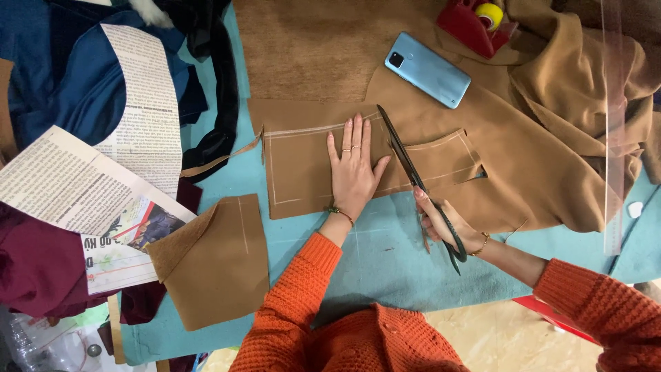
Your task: Cutting out pattern pieces from brown fabric using tailor's shears and organizing the cut pieces on a work table.
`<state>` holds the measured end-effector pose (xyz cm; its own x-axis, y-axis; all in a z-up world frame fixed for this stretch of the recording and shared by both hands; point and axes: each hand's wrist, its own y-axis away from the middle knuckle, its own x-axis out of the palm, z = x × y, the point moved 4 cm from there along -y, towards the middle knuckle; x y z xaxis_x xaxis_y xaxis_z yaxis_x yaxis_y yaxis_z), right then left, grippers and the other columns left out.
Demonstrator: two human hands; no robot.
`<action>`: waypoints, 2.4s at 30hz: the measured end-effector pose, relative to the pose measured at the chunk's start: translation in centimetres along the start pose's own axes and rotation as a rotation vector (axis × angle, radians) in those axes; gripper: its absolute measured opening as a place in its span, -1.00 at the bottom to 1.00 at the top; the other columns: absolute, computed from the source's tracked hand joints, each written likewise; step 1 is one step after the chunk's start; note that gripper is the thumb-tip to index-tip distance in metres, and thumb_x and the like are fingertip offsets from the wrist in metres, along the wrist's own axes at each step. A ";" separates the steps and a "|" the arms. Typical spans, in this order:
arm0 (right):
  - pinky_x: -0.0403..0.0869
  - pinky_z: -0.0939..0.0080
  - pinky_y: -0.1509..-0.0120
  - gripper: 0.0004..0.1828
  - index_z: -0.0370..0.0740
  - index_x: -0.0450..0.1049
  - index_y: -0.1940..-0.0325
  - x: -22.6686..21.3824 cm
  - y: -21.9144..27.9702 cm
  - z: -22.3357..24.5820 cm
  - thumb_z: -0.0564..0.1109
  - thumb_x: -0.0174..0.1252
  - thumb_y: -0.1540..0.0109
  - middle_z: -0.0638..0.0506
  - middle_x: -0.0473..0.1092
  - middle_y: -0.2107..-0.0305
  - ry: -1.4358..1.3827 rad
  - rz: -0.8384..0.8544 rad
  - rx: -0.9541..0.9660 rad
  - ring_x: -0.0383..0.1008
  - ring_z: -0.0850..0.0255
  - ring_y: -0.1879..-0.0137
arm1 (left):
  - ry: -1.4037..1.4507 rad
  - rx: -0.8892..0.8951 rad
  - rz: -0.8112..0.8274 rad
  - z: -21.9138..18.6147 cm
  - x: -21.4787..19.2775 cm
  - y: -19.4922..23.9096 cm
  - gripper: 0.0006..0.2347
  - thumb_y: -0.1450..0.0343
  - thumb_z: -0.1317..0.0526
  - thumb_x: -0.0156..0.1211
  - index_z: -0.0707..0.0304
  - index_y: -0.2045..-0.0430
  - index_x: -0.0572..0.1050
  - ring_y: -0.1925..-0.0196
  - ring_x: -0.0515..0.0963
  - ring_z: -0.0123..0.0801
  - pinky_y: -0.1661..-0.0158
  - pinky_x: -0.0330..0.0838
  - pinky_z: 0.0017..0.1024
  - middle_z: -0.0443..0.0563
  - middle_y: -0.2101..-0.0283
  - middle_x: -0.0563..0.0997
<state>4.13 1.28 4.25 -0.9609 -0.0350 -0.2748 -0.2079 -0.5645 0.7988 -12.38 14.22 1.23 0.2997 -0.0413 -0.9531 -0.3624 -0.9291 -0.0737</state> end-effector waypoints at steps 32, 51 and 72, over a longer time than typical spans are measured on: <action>0.46 0.13 0.15 -0.10 -0.39 0.32 -0.05 -2.7 5.3 7.0 0.58 -0.15 -0.30 -0.15 0.27 0.37 0.174 0.096 -0.075 0.37 0.09 0.29 | -0.063 -0.020 -0.116 -0.1 0.8 0.1 -0.27 -0.47 -0.34 -0.13 0.07 -0.47 0.05 -0.61 -0.13 -0.30 -0.52 -0.29 0.11 -0.01 -0.58 -0.08; 0.36 0.28 0.39 -0.38 -0.32 0.35 -0.17 -16.6 -11.2 15.9 0.28 -0.24 -0.42 -0.11 0.36 0.33 0.742 0.754 -0.471 0.34 0.24 0.38 | 0.014 -0.158 -0.222 -4.1 2.3 -0.2 -0.32 -0.42 -0.34 -0.02 -0.11 -0.42 0.16 -0.60 -0.08 -0.19 -0.48 -0.29 0.27 0.04 -0.56 -0.03; 0.16 0.29 -0.51 -0.28 -0.05 0.22 -0.50 -13.1 -15.7 23.3 0.00 0.08 -0.23 0.24 0.31 -0.35 1.211 0.695 -0.422 0.21 0.44 -0.44 | -0.040 -0.136 -0.154 -3.9 0.2 -0.2 -0.32 -0.43 -0.36 -0.03 -0.08 -0.40 0.22 -0.55 0.04 -0.04 -0.43 -0.02 0.15 -0.04 -0.26 0.39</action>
<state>15.75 29.79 7.78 -0.0599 -0.9347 -0.3503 0.4975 -0.3322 0.8014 -8.78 12.94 2.23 0.3061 0.1175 -0.9447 -0.1918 -0.9644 -0.1821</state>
